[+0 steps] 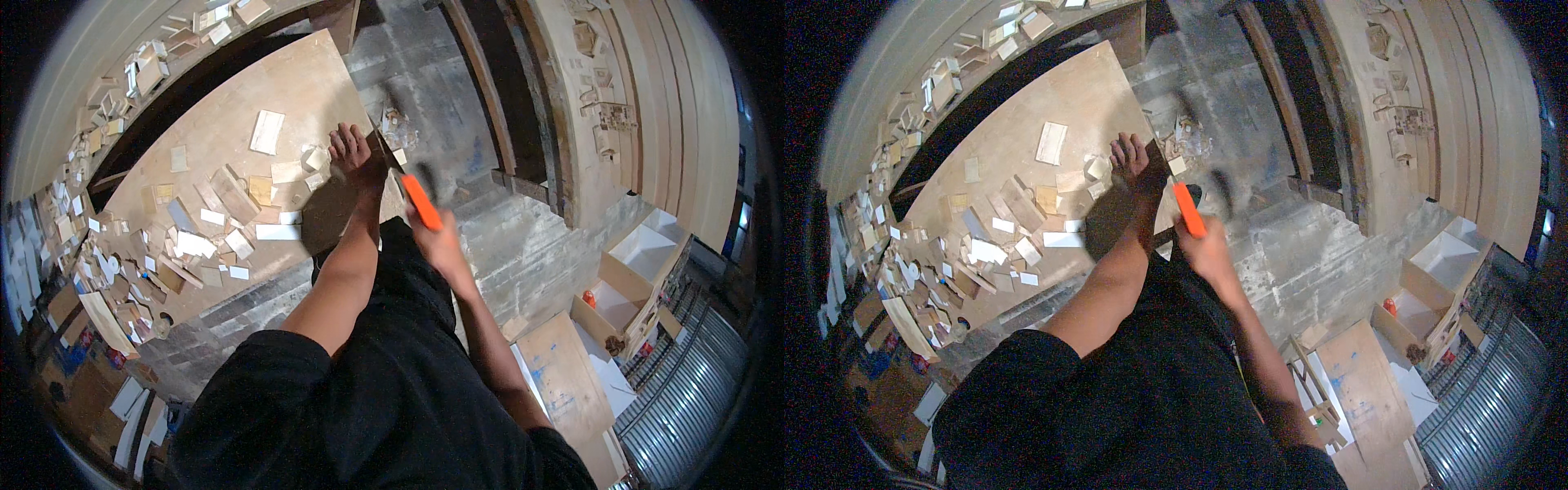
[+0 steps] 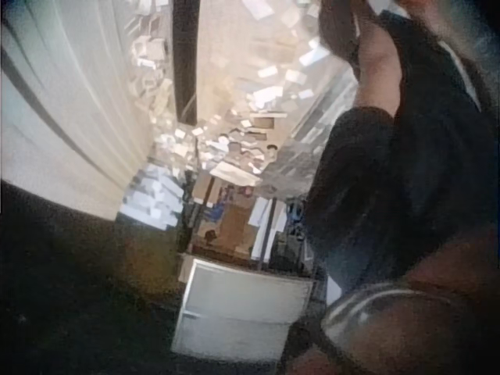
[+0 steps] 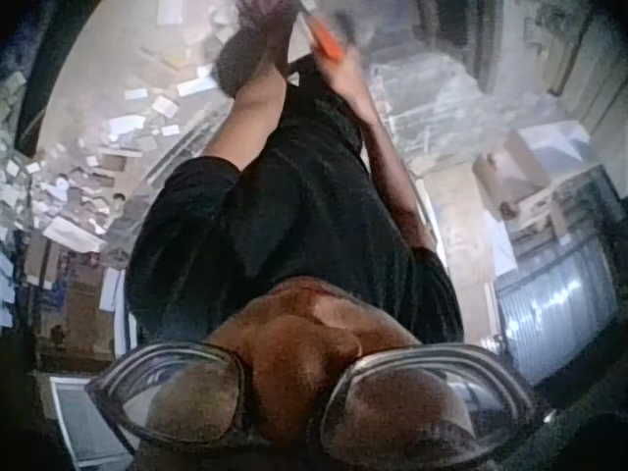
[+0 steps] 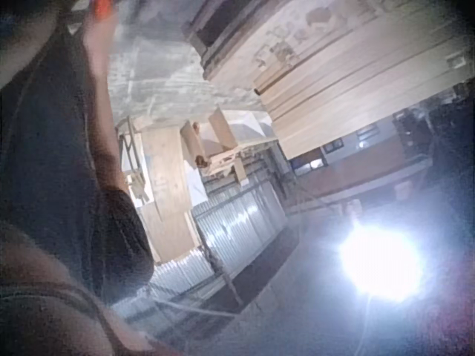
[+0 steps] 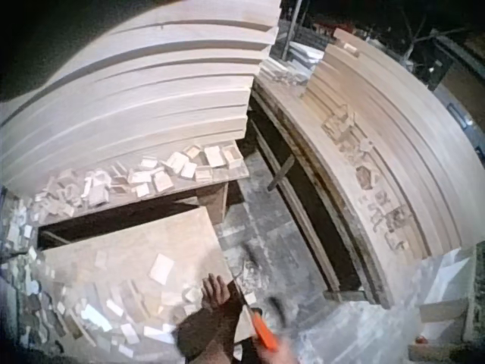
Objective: The person saws a piece of wood using a hand saw on a workbench.
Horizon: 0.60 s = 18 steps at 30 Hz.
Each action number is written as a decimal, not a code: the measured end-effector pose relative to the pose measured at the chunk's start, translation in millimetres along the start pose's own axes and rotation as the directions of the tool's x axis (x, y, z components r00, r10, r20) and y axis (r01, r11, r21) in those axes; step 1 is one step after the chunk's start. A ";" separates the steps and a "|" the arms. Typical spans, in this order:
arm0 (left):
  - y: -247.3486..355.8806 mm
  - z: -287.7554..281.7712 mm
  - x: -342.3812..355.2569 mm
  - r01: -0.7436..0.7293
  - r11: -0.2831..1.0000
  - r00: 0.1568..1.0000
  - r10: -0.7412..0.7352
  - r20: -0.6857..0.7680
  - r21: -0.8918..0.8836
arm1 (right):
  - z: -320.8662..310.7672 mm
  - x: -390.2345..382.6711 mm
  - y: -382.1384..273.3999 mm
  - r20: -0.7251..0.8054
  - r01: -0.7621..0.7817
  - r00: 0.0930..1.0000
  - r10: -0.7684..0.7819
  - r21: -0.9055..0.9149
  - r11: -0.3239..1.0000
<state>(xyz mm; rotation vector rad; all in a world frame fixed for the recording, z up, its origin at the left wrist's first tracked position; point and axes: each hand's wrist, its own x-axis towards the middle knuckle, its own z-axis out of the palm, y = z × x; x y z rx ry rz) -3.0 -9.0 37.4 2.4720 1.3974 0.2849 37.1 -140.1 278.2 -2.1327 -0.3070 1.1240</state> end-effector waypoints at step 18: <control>1.9 13.5 3.7 0.065 0.997 0.995 -0.068 -0.071 -0.040 | 18.5 51.5 19.1 0.062 0.097 0.993 -0.098 0.023 0.995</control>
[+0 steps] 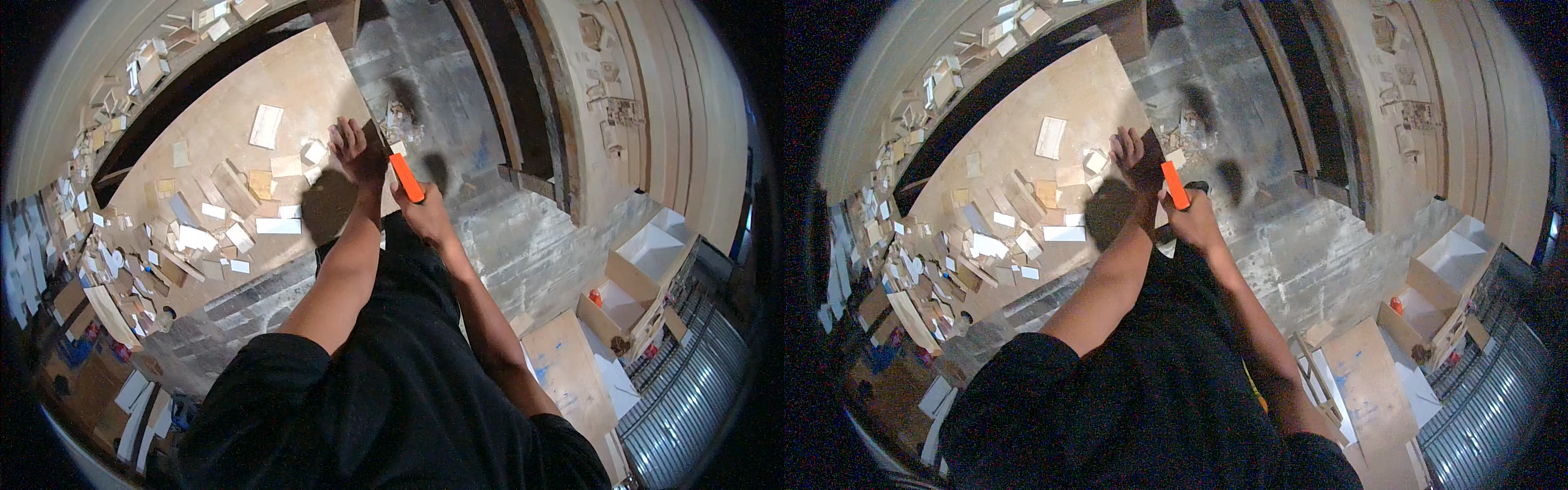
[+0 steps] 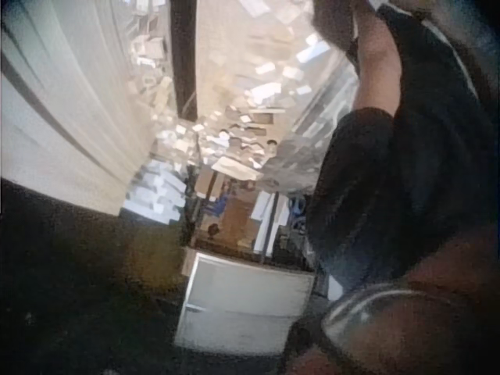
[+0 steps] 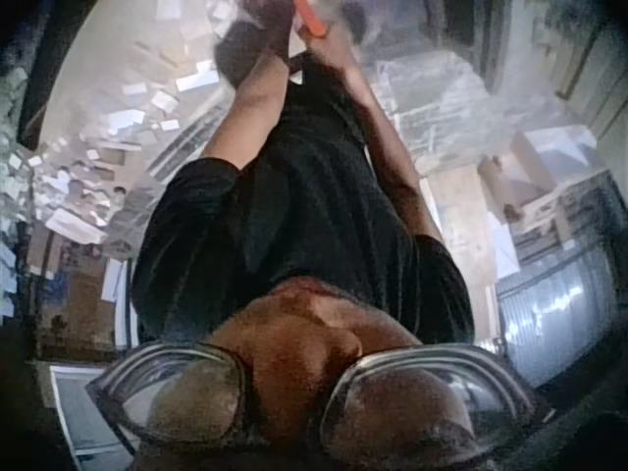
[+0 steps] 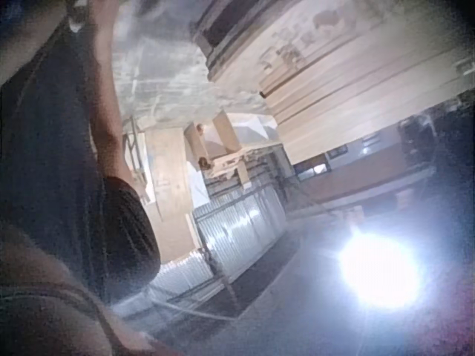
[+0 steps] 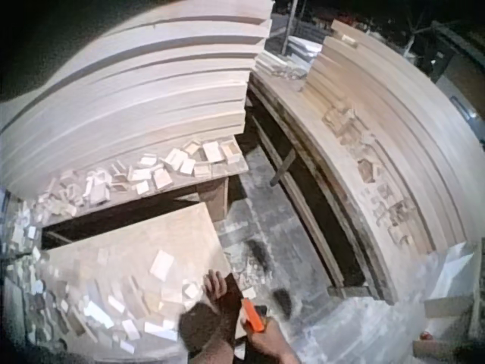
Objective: The person saws a piece of wood using a hand saw on a workbench.
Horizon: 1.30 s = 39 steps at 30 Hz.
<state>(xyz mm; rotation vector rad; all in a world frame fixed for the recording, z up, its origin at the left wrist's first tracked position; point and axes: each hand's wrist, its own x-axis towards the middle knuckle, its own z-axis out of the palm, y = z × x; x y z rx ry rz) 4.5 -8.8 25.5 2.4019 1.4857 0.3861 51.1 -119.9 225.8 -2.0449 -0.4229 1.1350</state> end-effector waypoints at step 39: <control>-5.9 8.5 -6.3 -0.101 0.993 0.995 0.101 -0.007 0.054 | -16.0 44.7 -37.5 0.189 -0.075 0.981 0.043 0.162 0.984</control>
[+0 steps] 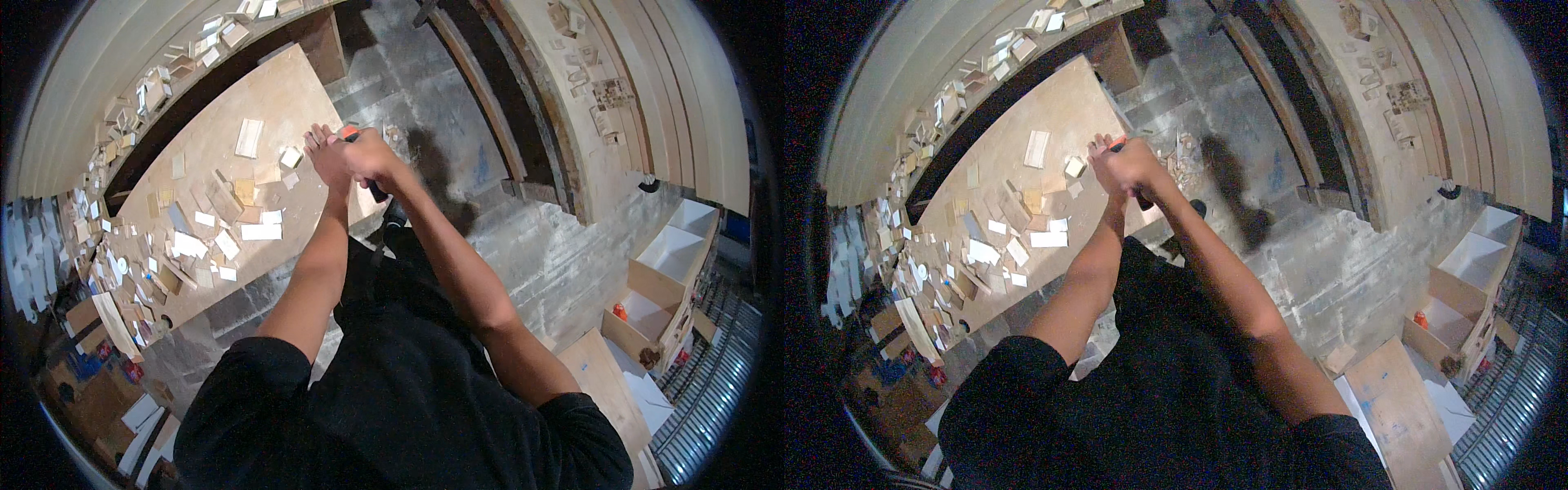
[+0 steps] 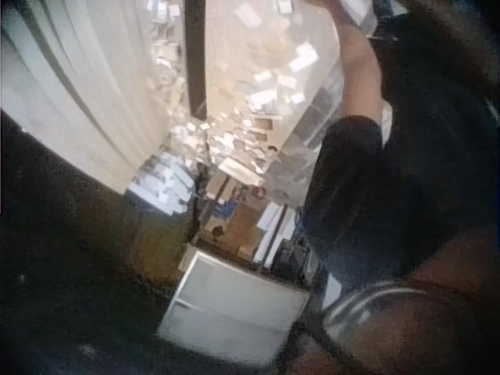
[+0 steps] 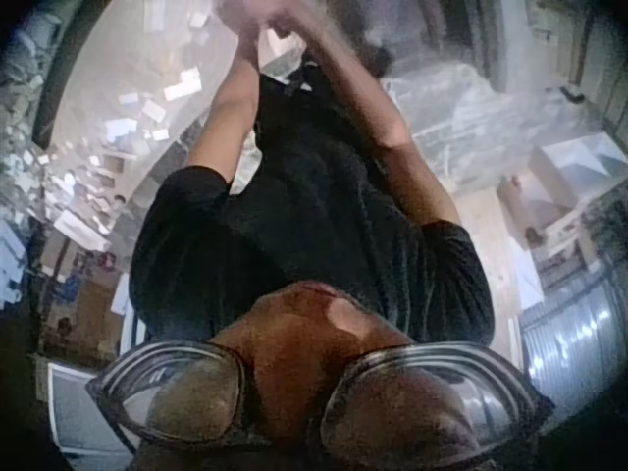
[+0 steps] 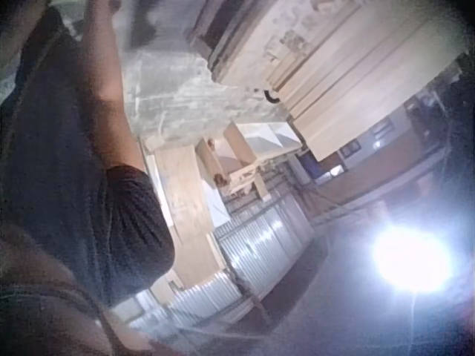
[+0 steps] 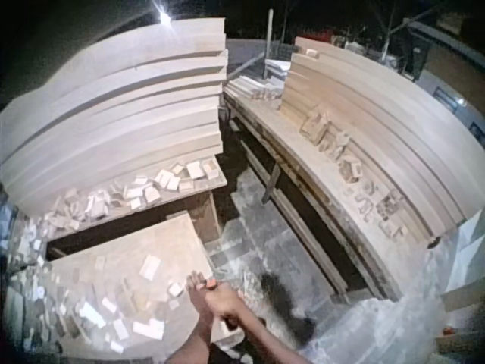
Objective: The person saws a piece of wood using a hand saw on a workbench.
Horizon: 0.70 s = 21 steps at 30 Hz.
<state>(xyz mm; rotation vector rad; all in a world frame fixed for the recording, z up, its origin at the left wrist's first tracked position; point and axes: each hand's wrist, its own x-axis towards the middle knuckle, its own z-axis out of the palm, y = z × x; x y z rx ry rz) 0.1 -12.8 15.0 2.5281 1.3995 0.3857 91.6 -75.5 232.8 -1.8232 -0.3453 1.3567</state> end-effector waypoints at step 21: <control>-7.2 -0.8 -1.2 -0.023 0.985 0.991 0.000 -0.133 -0.170 | -6.8 1.0 -16.6 0.038 0.126 0.991 -0.130 0.105 0.986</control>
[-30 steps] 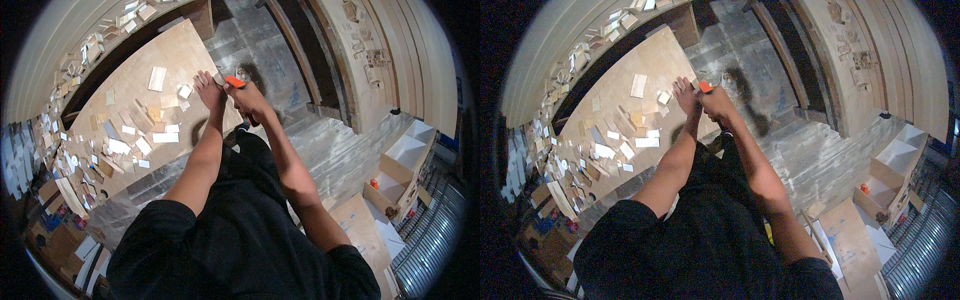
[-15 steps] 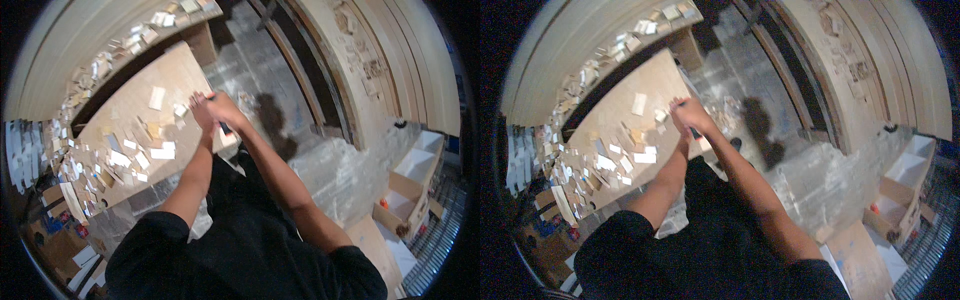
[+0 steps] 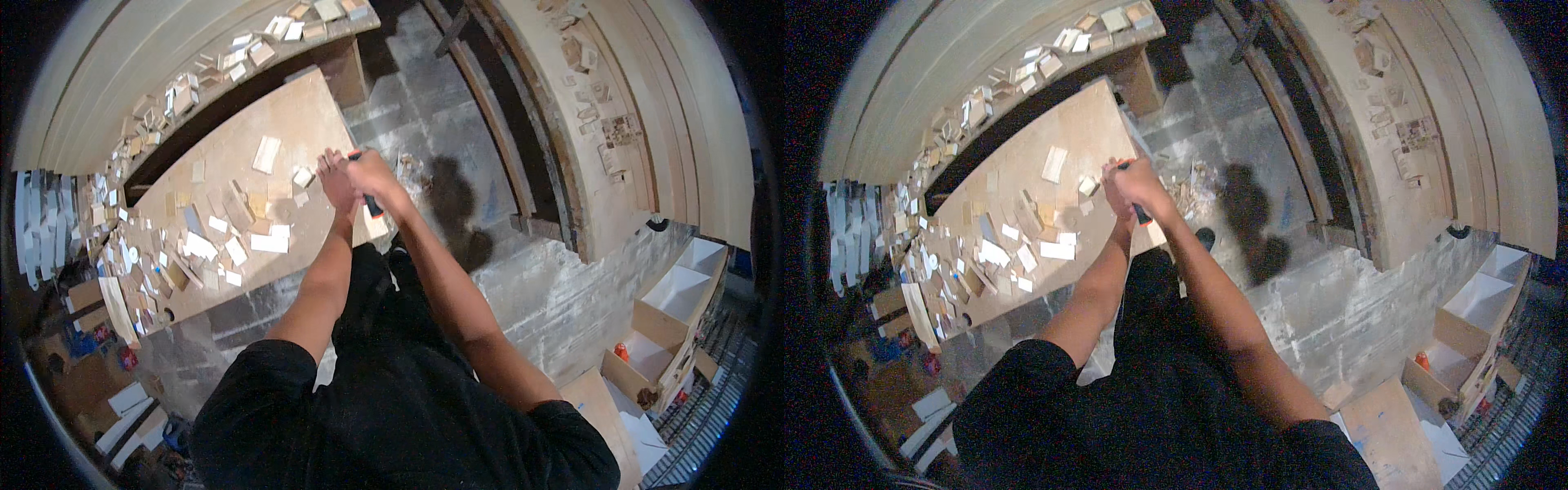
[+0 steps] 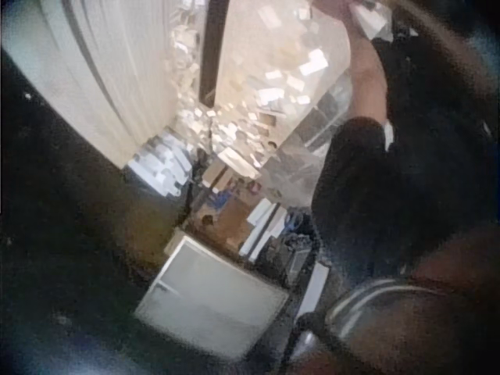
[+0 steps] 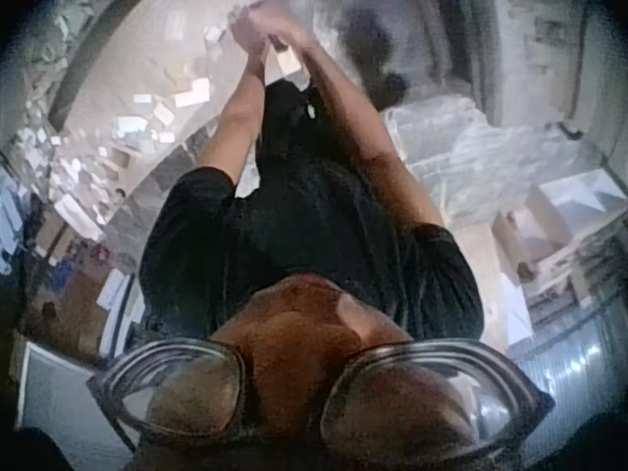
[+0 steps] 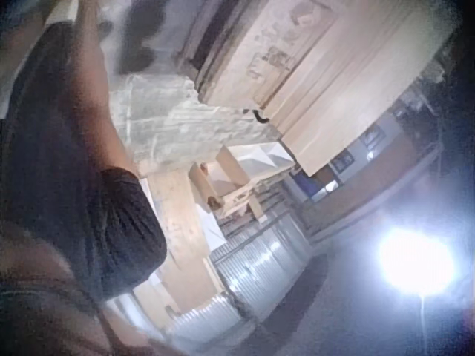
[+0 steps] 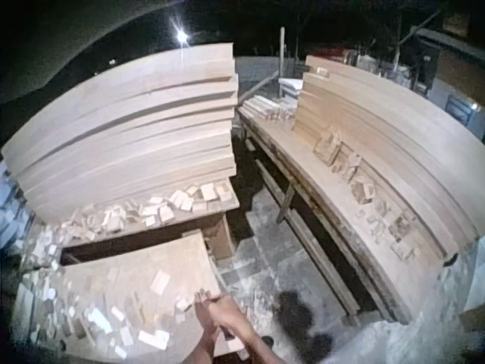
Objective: The person saws a piece of wood using a hand saw on a workbench.
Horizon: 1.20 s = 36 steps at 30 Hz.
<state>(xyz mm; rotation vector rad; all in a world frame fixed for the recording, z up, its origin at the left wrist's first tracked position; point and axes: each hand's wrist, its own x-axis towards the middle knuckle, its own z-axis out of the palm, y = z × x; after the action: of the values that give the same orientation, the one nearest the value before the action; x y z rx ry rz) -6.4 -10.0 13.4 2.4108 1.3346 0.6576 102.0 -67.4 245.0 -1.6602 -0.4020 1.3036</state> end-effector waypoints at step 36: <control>1.9 -19.4 5.5 0.000 0.982 0.998 -0.012 0.062 0.191 | 22.6 -24.7 -7.0 -0.082 -0.297 0.954 0.289 -0.105 0.949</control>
<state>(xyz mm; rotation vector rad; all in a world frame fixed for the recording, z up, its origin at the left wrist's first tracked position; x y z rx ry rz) -12.8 -5.5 32.1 2.5523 1.4376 0.4656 74.7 -71.4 265.3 -1.9111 -0.1982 1.4594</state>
